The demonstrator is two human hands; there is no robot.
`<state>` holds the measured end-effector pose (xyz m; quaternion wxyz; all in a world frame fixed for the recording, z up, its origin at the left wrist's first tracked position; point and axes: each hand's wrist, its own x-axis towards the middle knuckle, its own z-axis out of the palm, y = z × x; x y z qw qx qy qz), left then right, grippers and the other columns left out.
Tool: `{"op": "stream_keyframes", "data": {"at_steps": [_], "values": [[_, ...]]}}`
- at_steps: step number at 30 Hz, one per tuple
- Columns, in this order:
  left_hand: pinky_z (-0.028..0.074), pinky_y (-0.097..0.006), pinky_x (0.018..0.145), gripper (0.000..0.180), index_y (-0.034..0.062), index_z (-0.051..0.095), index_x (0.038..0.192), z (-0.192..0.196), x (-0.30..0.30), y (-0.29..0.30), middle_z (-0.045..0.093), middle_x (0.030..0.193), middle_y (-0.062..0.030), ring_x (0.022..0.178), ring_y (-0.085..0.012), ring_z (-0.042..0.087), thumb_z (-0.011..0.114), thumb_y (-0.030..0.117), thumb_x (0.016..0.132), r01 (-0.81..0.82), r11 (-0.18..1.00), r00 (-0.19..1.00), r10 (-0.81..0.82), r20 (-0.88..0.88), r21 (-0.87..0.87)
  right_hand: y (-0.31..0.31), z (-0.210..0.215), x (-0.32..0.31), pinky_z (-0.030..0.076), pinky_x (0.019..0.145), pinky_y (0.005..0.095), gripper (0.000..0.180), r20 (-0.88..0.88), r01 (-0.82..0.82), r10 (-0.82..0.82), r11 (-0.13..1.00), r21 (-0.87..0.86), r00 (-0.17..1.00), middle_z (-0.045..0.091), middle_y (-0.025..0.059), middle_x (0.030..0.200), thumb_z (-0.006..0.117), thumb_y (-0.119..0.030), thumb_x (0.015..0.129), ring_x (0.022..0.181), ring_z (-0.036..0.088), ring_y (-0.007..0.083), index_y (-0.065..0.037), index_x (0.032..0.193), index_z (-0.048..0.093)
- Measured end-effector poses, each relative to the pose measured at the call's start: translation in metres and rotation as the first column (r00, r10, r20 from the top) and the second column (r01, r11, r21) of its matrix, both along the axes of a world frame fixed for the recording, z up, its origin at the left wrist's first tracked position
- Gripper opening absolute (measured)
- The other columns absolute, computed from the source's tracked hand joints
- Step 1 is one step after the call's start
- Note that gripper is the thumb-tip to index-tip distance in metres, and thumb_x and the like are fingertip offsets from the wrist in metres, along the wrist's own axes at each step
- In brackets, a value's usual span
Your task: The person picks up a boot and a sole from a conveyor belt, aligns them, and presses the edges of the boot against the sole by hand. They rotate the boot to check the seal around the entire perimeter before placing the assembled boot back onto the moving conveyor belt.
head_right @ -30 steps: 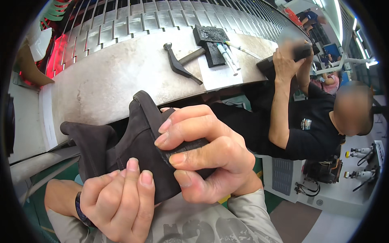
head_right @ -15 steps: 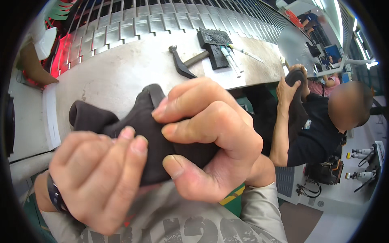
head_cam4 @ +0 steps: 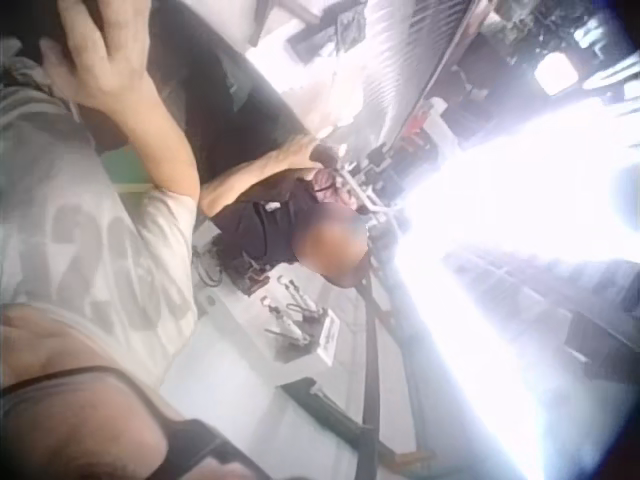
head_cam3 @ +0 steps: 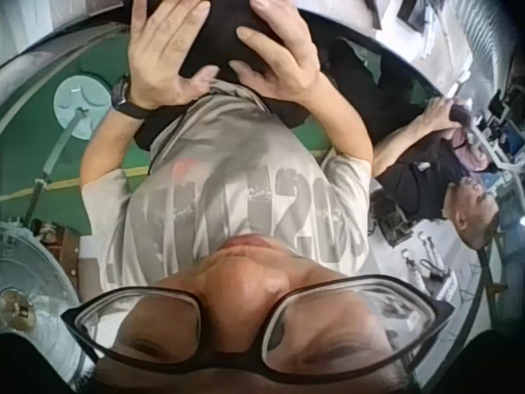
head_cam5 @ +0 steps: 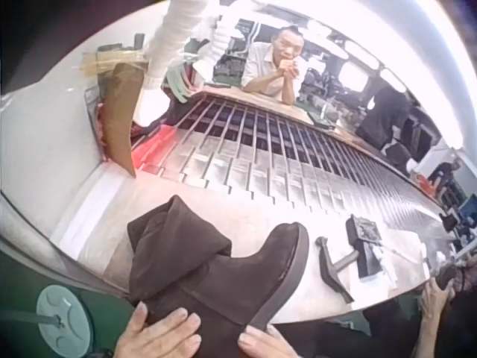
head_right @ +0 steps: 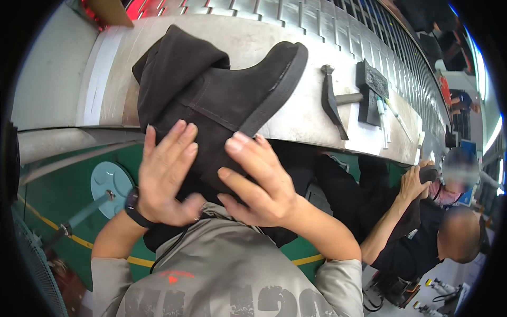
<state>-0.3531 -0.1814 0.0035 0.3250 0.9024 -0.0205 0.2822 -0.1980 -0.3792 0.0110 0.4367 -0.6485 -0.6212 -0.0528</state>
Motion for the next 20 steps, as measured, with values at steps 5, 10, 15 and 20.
{"op": "stream_keyframes", "data": {"at_steps": [5,10,15,20], "values": [[0.011,-0.059,0.132,0.103,0.0006,0.045,0.157,-0.034,0.021,-0.008,0.057,0.156,-0.0240,0.146,-0.0413,0.052,0.085,0.058,0.080,-0.175,0.972,0.980,0.157,0.121,0.159,0.008,0.038,0.043,0.023,0.126,0.0674,0.076,0.273,0.050,0.032,0.956,-0.288,0.961,0.061,0.0244,0.150,0.091,-0.025,0.072,0.143,0.055,0.0460,0.000,0.140,0.066],[0.016,-0.057,0.133,0.095,0.0024,0.054,0.151,-0.021,0.033,0.033,0.058,0.157,-0.0195,0.150,-0.0369,0.051,0.089,0.022,0.065,-0.075,0.997,0.992,0.073,0.104,0.017,0.042,0.056,0.061,0.030,0.123,0.0659,0.081,0.363,0.039,0.106,0.927,-0.372,0.926,0.061,0.0177,0.150,0.090,-0.024,0.069,0.135,0.061,0.0378,-0.004,0.143,0.065],[0.015,-0.056,0.133,0.096,0.0006,0.051,0.154,-0.034,0.033,0.023,0.056,0.158,-0.0242,0.151,-0.0402,0.048,0.089,0.043,0.076,-0.161,0.987,0.981,0.158,0.113,0.021,0.062,0.041,0.056,0.047,0.108,0.0546,0.051,0.471,-0.034,0.156,0.966,-0.256,0.868,0.067,0.0092,0.118,0.080,-0.018,0.070,0.102,0.066,0.0259,-0.002,0.119,0.078],[0.014,-0.055,0.134,0.101,0.0023,0.052,0.155,-0.035,0.034,0.021,0.057,0.158,-0.0204,0.150,-0.0367,0.050,0.087,0.058,0.078,-0.187,0.982,0.977,0.186,0.104,0.000,0.068,0.034,0.068,0.048,0.106,0.0539,0.049,0.359,-0.144,0.231,0.957,-0.253,0.904,0.067,0.0070,0.109,0.082,-0.017,0.068,0.097,0.065,0.0252,-0.003,0.114,0.081]]}}
